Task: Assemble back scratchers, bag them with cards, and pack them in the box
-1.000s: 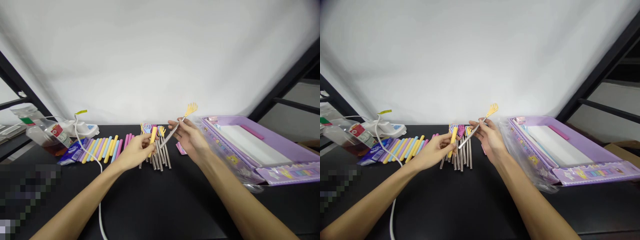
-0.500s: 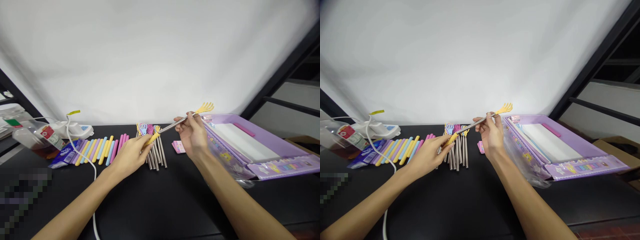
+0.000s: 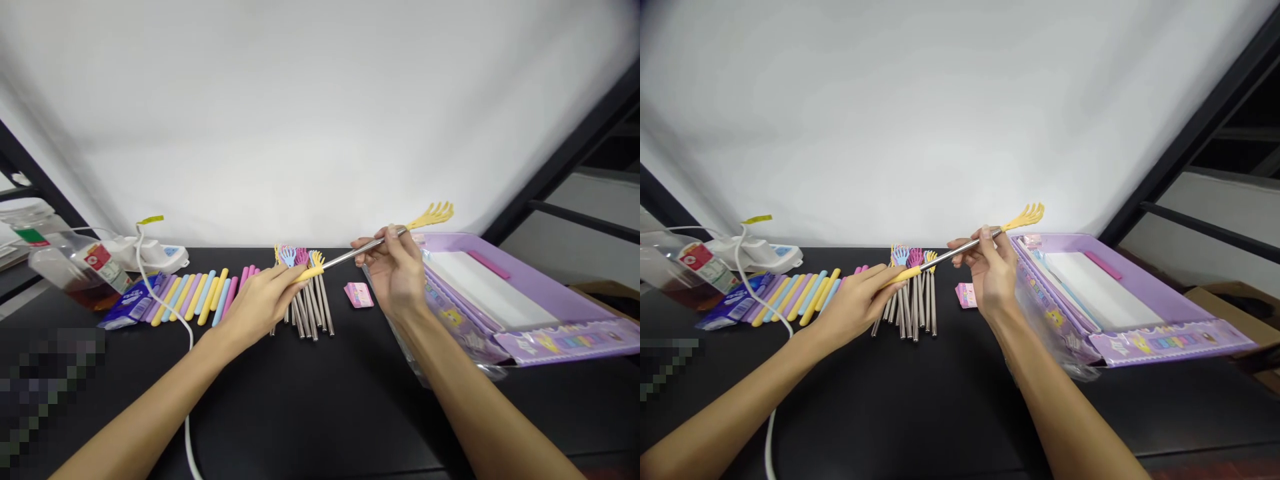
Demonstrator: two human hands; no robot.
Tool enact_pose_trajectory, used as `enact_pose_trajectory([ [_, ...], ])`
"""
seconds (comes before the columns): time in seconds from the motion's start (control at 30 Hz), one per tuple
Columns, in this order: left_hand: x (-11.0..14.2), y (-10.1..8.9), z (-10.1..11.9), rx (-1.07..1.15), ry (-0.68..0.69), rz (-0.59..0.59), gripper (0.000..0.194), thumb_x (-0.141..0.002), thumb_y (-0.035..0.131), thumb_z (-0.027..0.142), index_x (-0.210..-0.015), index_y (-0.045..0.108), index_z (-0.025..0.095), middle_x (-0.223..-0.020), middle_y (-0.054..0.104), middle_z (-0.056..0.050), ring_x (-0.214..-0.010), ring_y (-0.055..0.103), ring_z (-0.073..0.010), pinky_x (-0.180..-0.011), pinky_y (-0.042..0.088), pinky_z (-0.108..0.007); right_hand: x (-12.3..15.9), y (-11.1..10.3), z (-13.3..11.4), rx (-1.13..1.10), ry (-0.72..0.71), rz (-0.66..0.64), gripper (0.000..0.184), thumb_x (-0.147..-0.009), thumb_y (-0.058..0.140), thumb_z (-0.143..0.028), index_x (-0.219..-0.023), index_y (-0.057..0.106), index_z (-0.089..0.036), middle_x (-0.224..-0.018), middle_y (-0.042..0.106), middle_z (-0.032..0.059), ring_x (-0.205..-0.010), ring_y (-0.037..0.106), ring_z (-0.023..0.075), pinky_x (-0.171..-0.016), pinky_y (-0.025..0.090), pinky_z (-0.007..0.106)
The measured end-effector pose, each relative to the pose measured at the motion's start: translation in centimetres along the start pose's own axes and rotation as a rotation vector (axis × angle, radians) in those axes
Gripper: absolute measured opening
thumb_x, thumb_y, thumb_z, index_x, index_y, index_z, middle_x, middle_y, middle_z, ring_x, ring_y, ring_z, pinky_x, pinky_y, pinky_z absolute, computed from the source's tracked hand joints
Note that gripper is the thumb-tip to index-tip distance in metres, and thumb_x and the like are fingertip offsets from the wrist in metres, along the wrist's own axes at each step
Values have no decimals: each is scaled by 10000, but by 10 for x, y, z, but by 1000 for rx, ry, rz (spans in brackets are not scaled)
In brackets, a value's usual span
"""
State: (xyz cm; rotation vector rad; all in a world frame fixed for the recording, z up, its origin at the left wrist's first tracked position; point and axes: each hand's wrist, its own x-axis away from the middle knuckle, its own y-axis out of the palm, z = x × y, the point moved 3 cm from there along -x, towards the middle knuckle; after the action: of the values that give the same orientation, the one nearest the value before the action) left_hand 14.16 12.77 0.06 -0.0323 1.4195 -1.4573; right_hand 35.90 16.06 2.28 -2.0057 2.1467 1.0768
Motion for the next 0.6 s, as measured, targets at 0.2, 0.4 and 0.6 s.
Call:
enact_pose_trajectory([
  [0.2,-4,-10,6,190,-93,-26,279,-1047,432,304,-1092,674,174,-775,636,4,-649,523,-116,-632,383,-246,11,11,11,-75,122,-102,222,-868,737,-403,-795,629,-222,-784,755,32,-649,630,145,-640,499,282],
  [0.4,-8,-17,9,417,-320,-172,392,-1025,436,444,-889,677,166,-610,427,38,-536,329,-99,-503,248,-247,25,27,14,-30,148,-157,239,-843,766,-430,-776,659,-226,-788,668,5,-715,605,144,-670,448,279],
  [0.6,-8,-14,8,733,-460,-316,446,-990,466,560,-840,635,176,-550,241,72,-491,214,-88,-466,176,-246,31,33,16,-3,121,-221,241,-833,772,-450,-774,679,-236,-760,635,-10,-724,594,138,-660,412,266],
])
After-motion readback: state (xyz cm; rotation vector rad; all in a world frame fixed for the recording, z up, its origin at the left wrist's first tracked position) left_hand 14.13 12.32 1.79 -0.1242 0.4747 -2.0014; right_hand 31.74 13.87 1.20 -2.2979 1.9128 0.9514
